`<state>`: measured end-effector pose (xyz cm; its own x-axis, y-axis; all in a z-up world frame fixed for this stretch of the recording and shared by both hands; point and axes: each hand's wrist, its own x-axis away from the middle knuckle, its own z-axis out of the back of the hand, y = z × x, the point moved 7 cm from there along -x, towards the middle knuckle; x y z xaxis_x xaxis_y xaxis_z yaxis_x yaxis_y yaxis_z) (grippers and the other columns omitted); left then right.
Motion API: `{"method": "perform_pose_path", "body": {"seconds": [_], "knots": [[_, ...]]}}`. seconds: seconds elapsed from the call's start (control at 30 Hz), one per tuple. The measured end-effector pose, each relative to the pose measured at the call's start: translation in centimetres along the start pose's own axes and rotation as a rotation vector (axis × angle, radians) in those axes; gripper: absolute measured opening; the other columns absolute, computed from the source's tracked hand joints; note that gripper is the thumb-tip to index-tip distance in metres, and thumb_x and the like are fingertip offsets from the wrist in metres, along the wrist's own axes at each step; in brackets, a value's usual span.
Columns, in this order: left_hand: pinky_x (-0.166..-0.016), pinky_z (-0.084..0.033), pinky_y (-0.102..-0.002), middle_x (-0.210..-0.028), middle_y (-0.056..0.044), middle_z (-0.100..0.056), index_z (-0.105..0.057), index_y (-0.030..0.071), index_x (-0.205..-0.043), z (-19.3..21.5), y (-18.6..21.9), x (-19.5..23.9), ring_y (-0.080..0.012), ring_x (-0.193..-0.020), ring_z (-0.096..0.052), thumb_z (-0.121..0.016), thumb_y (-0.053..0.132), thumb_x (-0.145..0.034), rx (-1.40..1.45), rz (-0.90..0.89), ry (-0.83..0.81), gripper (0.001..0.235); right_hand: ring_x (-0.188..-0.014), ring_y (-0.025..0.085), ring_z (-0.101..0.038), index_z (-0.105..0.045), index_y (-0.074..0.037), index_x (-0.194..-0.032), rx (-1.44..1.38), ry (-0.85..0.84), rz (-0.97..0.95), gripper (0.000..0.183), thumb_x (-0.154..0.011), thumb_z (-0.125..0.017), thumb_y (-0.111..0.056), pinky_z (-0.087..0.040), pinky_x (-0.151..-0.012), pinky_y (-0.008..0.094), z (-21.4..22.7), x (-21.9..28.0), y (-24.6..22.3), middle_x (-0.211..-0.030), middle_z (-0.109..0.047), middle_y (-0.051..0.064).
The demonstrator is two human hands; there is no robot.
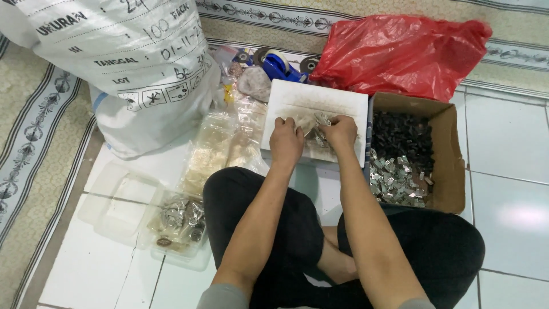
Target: Sorting and arranging small metal components from a cardboard box onto a white board.
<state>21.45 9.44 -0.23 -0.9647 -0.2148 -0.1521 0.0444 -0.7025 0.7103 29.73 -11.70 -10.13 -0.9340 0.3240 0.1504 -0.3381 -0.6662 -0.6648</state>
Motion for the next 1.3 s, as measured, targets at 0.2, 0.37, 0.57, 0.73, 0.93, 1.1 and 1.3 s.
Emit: {"method": "perform_pose_path", "body": {"seconds": [0.2, 0.37, 0.57, 0.73, 0.93, 1.1, 1.3], "knots": [[-0.058, -0.060, -0.036, -0.080, -0.012, -0.060, -0.071, -0.001, -0.091, -1.5, -0.8, -0.1, -0.0296, -0.070, -0.073, -0.064, 0.008, -0.092, -0.053, -0.023, 0.013, 0.012, -0.078, 0.024, -0.070, -0.076, -0.004, -0.102, -0.299, -0.088, -0.048, 0.036, -0.075, -0.090, -0.023, -0.056, -0.061, 0.038, 0.1, -1.5, 3.7, -0.088, -0.074, 0.017], [-0.061, -0.060, -0.041, -0.080, -0.013, -0.063, -0.067, 0.000, -0.098, -0.7, 0.5, 0.2, -0.0313, -0.072, -0.074, -0.065, 0.008, -0.092, -0.081, -0.039, 0.020, 0.011, -0.076, 0.018, -0.063, -0.073, 0.002, -0.103, -0.547, -0.230, -0.178, 0.037, -0.074, -0.089, -0.015, -0.054, -0.061, 0.029, 4.0, 3.2, -0.2, -0.084, -0.067, 0.011], [-0.062, -0.060, -0.041, -0.077, -0.012, -0.066, -0.061, 0.006, -0.096, -0.7, 1.6, 0.6, -0.0313, -0.072, -0.074, -0.062, 0.008, -0.094, -0.117, -0.074, -0.009, 0.003, -0.062, 0.017, -0.060, -0.073, 0.002, -0.087, -0.408, -0.339, -0.148, 0.032, -0.067, -0.094, -0.012, -0.053, -0.052, 0.030, 4.1, 5.1, -1.8, -0.068, -0.062, 0.013], [-0.062, -0.060, -0.041, -0.075, -0.011, -0.066, -0.059, 0.007, -0.094, -1.0, 1.5, 0.7, -0.0305, -0.072, -0.074, -0.063, 0.006, -0.093, -0.139, -0.097, -0.041, 0.005, -0.069, 0.024, -0.066, -0.076, 0.001, -0.085, -0.267, -0.313, -0.077, 0.035, -0.063, -0.095, -0.017, -0.056, -0.055, 0.041, 1.1, 3.2, -1.2, -0.073, -0.066, 0.018], [-0.068, -0.059, -0.044, -0.082, -0.014, -0.068, -0.059, 0.008, -0.097, -1.4, 2.9, 1.3, -0.0354, -0.082, -0.074, -0.062, 0.007, -0.093, -0.068, -0.235, -0.066, 0.005, -0.093, 0.033, -0.075, -0.082, -0.014, -0.090, 0.022, -0.217, -0.029, 0.031, -0.066, -0.091, -0.031, -0.060, -0.076, 0.041, -0.9, 0.5, -1.5, -0.093, -0.077, 0.013], [-0.074, -0.058, -0.046, -0.083, -0.017, -0.068, -0.061, 0.007, -0.097, -1.0, 2.1, 0.9, -0.0378, -0.085, -0.072, -0.063, 0.006, -0.089, 0.099, -0.170, -0.073, 0.008, -0.075, 0.018, -0.076, -0.077, -0.005, -0.112, -0.319, -0.203, -0.091, 0.044, -0.076, -0.090, -0.028, -0.064, -0.065, 0.031, -2.7, 0.7, -1.2, -0.106, -0.076, 0.017], [-0.078, -0.056, -0.049, -0.085, -0.020, -0.069, -0.062, 0.006, -0.099, -2.2, 0.4, 0.2, -0.0409, -0.088, -0.070, -0.061, 0.010, -0.089, 0.155, -0.111, -0.062, 0.011, -0.119, 0.040, -0.066, -0.076, -0.009, -0.120, -0.134, -0.414, 0.033, 0.032, -0.089, -0.068, -0.014, -0.055, -0.099, 0.049, -0.3, 4.6, -6.3, -0.125, -0.072, 0.020]]}}
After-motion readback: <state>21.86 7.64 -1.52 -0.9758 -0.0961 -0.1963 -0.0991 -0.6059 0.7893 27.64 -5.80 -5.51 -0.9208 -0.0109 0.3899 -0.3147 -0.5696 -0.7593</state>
